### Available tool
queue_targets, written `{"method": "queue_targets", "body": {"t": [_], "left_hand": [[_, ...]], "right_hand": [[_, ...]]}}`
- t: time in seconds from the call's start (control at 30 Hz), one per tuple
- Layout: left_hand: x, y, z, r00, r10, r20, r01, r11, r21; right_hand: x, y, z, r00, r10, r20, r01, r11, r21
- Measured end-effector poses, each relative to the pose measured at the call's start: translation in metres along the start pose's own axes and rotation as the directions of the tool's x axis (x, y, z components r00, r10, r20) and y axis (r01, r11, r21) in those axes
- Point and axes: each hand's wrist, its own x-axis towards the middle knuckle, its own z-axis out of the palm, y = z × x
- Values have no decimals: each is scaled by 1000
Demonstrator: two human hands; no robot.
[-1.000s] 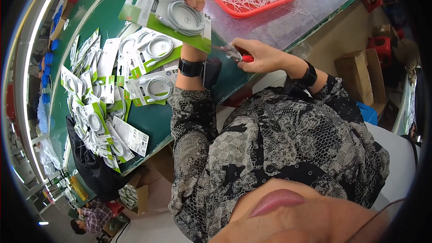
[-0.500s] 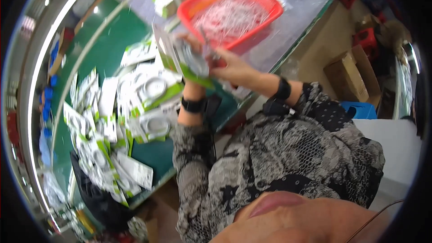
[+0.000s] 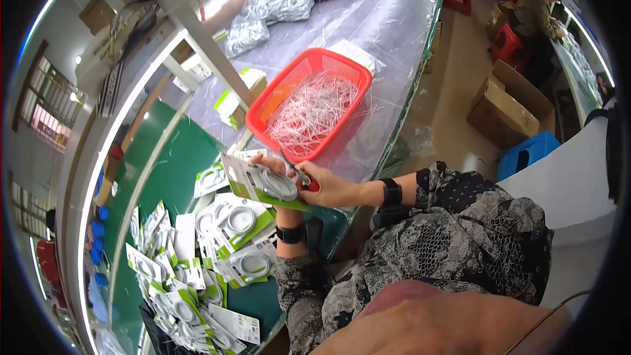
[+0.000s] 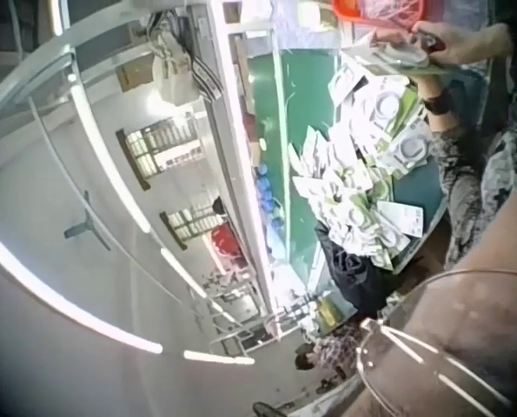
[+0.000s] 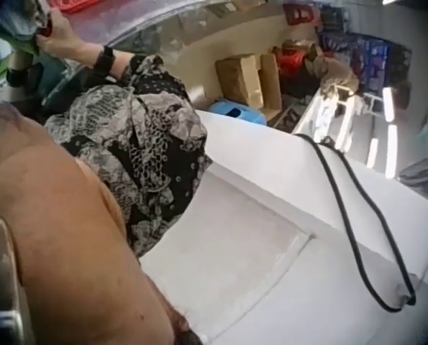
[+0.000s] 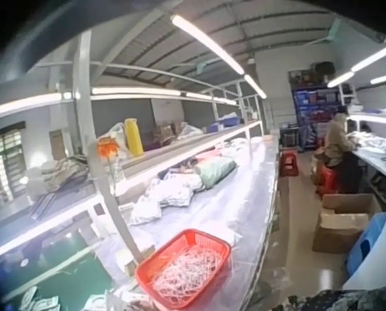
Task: The person picks up a cable package, turns it over, and uses shears to cut the plastic ties on the back. They then place the package on a pile and pick up another cable package to repeat the process.
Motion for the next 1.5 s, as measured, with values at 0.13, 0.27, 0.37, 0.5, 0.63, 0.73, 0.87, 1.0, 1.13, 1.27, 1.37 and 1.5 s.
{"method": "queue_targets", "body": {"t": [0.13, 0.27, 0.37, 0.5, 0.63, 0.73, 0.87, 1.0, 1.13, 1.27, 1.37, 1.5], "left_hand": [[-2, 3, -1, 999, 18, -33, -14, 994, 105], [7, 12, -10, 995, 78, -57, -73, 993, 91], [30, 50, -5, 998, -34, -60, 15, 959, -284], [17, 109, 34, 999, 2, 48, -2, 1000, 2], [-75, 149, 62, 995, 71, -64, -37, 906, 421], [-179, 184, 51, 933, 185, -309, 41, 797, 603], [-325, 222, 83, 593, 357, -721, 353, 690, 632], [-447, 230, 101, 217, 572, -791, 787, 378, 489], [-553, 199, 115, 92, 610, -787, 991, 23, 133], [-576, 182, 105, 0, 572, -820, 967, -210, -147], [-565, 182, 78, 191, 640, -745, 917, -387, -97], [-459, 234, 56, 599, 603, -527, 800, -487, 352]], "right_hand": [[-1, -9, -9, 1000, 11, 9, -11, 1000, -13], [-15, -17, -36, 967, 103, 231, -94, 994, -51], [-14, -17, -54, 955, -14, 295, 53, 991, -123], [30, -39, -90, 950, -268, 159, 304, 913, -274], [98, -8, -92, 867, -464, 181, 485, 706, -517], [93, -12, -94, 791, -557, 251, 597, 616, -514], [9, -42, -103, 846, -230, 480, 198, 973, 117], [-56, -55, -88, 536, -141, 832, -287, 897, 337], [-85, -30, -78, 117, -25, 993, -549, 831, 86], [-81, -21, -91, 67, 108, 992, -526, 849, -56], [-77, -25, -116, 132, 148, 980, -498, 865, -64], [-94, 0, -124, 154, 136, 979, -596, 803, -18]]}}
